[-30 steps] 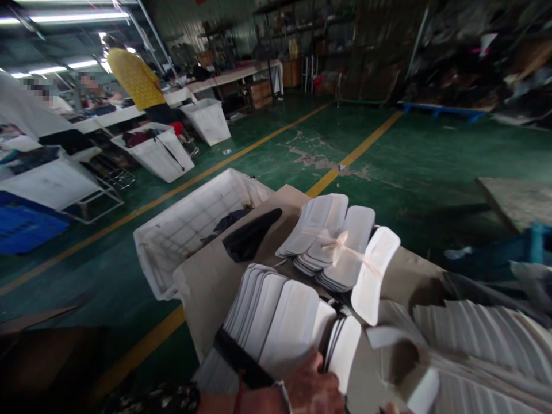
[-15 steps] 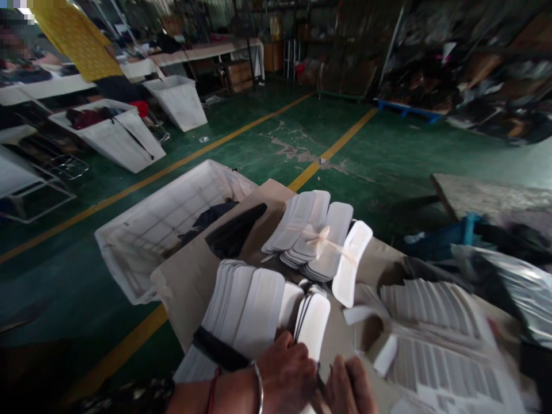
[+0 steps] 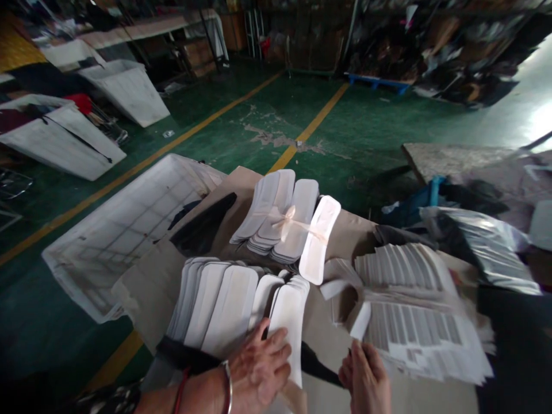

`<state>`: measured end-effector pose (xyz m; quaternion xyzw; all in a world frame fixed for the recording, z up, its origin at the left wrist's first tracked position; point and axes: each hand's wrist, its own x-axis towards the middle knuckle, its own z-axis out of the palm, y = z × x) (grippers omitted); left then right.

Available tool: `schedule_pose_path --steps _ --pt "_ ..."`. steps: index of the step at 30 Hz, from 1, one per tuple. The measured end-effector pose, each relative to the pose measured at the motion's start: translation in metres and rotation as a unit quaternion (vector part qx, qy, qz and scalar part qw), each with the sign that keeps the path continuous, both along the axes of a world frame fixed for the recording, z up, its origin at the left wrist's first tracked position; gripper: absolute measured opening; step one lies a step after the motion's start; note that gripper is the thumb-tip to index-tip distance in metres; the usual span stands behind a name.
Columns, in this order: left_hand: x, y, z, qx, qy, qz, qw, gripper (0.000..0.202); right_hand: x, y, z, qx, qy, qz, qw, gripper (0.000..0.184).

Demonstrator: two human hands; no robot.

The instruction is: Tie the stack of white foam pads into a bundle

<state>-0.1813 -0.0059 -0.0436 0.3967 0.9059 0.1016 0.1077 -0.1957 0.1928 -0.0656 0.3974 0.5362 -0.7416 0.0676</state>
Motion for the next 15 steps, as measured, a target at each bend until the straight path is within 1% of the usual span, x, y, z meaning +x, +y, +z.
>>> schedule_pose_path --steps 2,5,8,10,12,14,15 --pt "0.001 0.002 -0.006 -0.005 0.002 -0.007 1.0 0.024 -0.001 0.008 -0.011 -0.007 0.0 -0.002 1.0 0.066" --pt "0.005 0.008 -0.021 -0.016 0.003 -0.008 1.0 0.023 0.002 0.014 -0.021 0.001 -0.007 0.033 0.999 0.066" --pt "0.006 0.017 -0.034 -0.013 0.0 -0.014 1.0 0.026 0.007 0.003 -0.019 0.009 -0.012 0.083 0.996 0.063" --pt "0.001 0.026 -0.039 -0.005 -0.019 -0.04 0.999 0.028 0.01 -0.012 -0.013 0.025 0.009 0.105 0.994 0.06" --pt "-0.008 0.037 -0.042 -0.02 -0.062 -0.074 0.995 0.025 0.013 -0.026 -0.008 0.074 0.044 0.123 0.989 0.055" --pt "-0.016 0.049 -0.045 -0.073 -0.124 -0.113 0.983 0.02 0.019 -0.035 -0.008 0.137 0.066 0.132 0.98 0.053" --pt "-0.019 0.054 -0.049 -0.102 -0.146 -0.126 0.976 0.021 0.023 -0.036 -0.011 0.161 0.065 0.131 0.976 0.053"
